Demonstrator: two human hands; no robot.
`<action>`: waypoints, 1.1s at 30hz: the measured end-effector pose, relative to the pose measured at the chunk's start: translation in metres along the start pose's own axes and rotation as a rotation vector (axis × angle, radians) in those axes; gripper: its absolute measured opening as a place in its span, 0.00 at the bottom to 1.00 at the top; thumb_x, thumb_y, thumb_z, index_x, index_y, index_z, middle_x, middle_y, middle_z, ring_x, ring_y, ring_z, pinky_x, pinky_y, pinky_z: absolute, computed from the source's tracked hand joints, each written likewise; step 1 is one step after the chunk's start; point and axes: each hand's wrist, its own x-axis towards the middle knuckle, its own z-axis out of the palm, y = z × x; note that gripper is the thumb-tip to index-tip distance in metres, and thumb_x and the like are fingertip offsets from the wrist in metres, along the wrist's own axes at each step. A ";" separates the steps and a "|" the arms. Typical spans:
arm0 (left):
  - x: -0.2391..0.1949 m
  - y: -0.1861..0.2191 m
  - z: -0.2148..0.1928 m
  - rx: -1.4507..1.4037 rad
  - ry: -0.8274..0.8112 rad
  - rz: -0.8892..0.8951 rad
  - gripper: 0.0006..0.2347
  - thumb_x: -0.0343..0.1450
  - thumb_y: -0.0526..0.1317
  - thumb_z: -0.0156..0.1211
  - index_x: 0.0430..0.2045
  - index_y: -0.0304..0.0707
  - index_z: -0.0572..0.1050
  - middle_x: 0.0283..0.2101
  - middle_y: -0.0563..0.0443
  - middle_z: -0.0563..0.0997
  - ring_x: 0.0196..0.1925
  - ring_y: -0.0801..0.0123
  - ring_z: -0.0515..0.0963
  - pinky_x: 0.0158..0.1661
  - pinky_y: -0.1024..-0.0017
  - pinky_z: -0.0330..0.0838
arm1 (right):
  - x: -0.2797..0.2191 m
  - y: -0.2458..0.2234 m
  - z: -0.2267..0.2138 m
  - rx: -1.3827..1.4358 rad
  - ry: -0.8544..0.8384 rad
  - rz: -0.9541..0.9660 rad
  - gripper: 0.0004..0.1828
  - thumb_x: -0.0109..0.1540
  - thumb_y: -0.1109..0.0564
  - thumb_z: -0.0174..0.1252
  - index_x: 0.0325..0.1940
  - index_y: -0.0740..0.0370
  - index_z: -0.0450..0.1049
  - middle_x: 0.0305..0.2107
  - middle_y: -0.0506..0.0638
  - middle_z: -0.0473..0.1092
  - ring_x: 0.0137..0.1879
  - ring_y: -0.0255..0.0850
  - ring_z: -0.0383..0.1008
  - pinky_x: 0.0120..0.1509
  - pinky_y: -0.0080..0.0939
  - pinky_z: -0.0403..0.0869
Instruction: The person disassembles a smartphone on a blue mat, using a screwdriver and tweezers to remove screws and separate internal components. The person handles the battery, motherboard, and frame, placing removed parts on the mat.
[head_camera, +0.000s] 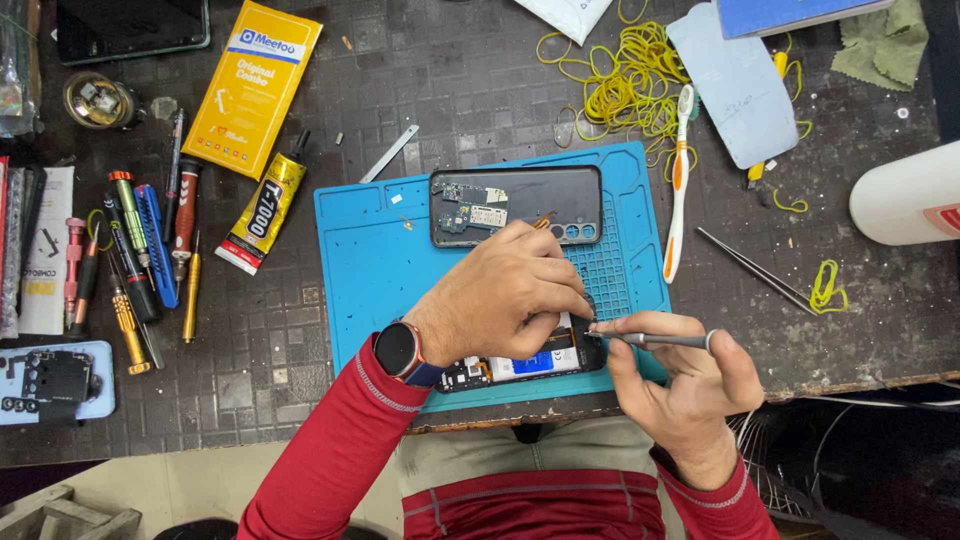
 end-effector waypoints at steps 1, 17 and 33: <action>-0.001 0.000 0.000 -0.007 -0.001 -0.007 0.12 0.58 0.32 0.62 0.32 0.46 0.83 0.38 0.62 0.83 0.46 0.63 0.76 0.52 0.64 0.67 | -0.001 0.000 0.001 -0.019 -0.007 0.000 0.48 0.63 0.74 0.57 0.71 0.43 0.34 0.46 0.66 0.69 0.45 0.52 0.83 0.54 0.50 0.86; -0.002 0.000 -0.002 0.017 0.002 -0.053 0.07 0.58 0.36 0.64 0.25 0.50 0.84 0.29 0.59 0.80 0.43 0.62 0.75 0.48 0.63 0.65 | -0.008 0.007 0.004 -0.044 -0.046 -0.065 0.47 0.63 0.75 0.58 0.73 0.45 0.38 0.46 0.66 0.70 0.47 0.52 0.82 0.56 0.52 0.86; -0.003 -0.001 -0.001 0.031 0.020 -0.047 0.06 0.58 0.36 0.65 0.24 0.50 0.84 0.27 0.60 0.78 0.41 0.62 0.73 0.43 0.64 0.63 | 0.015 0.000 -0.005 -0.047 -0.085 -0.113 0.45 0.60 0.69 0.66 0.71 0.43 0.48 0.42 0.60 0.73 0.47 0.50 0.81 0.52 0.48 0.84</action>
